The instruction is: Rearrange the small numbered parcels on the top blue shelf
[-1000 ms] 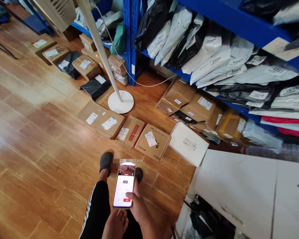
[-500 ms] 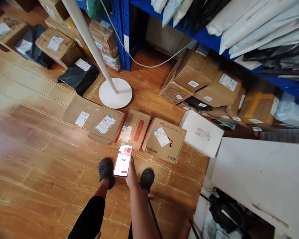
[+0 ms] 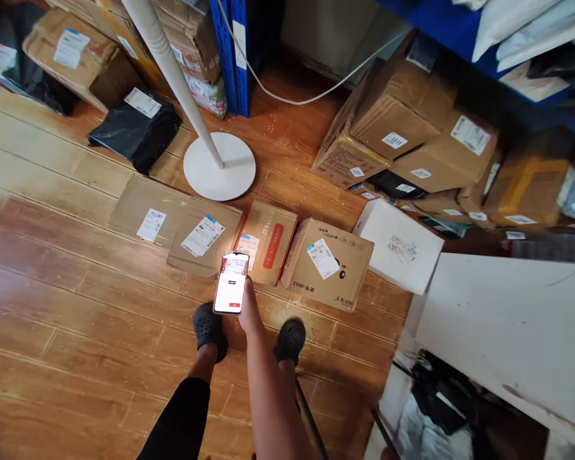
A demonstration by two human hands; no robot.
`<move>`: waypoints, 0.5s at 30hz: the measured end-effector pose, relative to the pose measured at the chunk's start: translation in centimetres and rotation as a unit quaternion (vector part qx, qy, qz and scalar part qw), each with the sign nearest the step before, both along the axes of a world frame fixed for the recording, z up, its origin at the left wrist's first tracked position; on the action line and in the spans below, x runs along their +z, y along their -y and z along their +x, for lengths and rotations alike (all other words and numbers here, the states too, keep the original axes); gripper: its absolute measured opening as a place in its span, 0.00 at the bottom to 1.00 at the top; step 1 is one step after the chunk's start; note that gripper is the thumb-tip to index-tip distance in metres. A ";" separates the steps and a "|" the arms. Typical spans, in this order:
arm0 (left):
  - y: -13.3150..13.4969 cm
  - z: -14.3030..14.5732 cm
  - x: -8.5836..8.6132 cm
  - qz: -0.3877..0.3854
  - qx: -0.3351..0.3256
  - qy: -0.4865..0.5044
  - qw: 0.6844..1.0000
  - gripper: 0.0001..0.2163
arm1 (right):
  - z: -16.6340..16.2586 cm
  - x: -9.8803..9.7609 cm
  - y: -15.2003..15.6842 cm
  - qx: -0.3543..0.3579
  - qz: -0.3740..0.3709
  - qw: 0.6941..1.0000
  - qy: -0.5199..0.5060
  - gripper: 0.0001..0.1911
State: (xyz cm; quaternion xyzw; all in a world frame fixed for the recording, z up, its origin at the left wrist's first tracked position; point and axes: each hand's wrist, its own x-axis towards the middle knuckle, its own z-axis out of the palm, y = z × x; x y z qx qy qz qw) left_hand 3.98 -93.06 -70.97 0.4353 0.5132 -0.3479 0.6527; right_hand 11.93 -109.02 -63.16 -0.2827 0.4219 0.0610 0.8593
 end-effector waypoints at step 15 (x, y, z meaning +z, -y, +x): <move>0.2 0.4 0.9 0.030 0.012 0.055 0.998 0.12 | 0.7 0.6 1.2 0.008 0.010 1.000 0.007 0.35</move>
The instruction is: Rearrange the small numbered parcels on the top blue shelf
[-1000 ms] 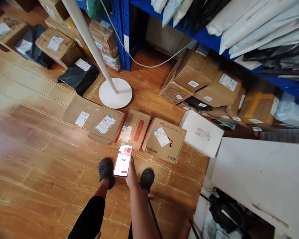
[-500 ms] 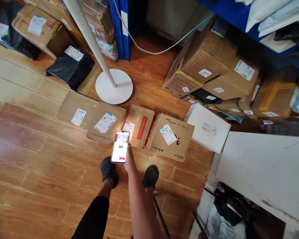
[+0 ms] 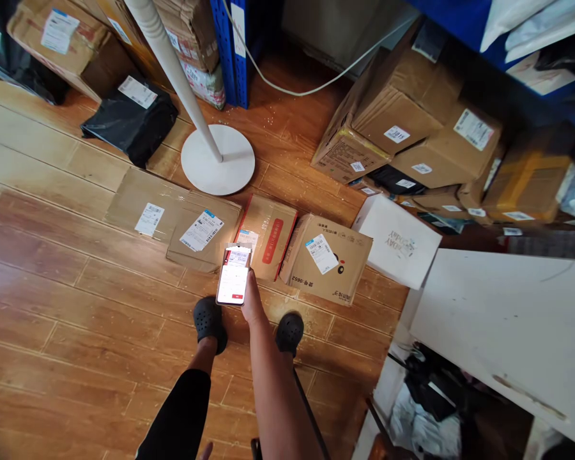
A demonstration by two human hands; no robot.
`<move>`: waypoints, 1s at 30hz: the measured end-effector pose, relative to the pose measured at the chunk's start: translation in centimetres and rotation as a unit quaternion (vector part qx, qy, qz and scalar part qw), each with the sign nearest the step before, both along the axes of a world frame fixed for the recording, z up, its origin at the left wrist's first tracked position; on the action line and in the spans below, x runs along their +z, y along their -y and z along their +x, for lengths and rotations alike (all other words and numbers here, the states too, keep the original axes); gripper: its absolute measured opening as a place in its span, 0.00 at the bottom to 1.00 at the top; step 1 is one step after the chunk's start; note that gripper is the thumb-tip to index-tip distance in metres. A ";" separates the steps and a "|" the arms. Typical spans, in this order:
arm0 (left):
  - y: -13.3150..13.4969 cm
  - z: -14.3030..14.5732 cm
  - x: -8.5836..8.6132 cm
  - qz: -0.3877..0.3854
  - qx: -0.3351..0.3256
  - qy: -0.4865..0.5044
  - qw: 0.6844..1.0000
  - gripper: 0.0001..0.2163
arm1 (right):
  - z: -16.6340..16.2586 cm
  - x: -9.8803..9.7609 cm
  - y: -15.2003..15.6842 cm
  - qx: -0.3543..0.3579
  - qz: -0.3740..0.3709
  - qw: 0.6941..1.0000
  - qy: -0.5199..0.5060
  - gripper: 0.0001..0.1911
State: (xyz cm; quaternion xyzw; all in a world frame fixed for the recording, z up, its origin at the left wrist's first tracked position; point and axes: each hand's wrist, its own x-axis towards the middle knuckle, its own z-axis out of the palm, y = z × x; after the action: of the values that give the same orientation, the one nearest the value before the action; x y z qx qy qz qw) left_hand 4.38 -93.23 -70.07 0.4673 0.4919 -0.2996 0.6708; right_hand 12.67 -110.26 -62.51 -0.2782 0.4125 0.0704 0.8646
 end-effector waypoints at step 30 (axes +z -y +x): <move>1.7 1.4 4.6 -0.014 0.038 -0.060 0.997 0.12 | -3.3 7.4 -1.5 0.133 0.028 0.985 0.108 0.39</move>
State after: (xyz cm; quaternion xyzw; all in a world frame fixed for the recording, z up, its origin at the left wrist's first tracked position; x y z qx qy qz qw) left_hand 5.76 -94.96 -65.49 0.4201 0.5448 -0.3082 0.6570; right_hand 9.32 -108.75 -55.09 -0.3123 0.2741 0.1661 0.8943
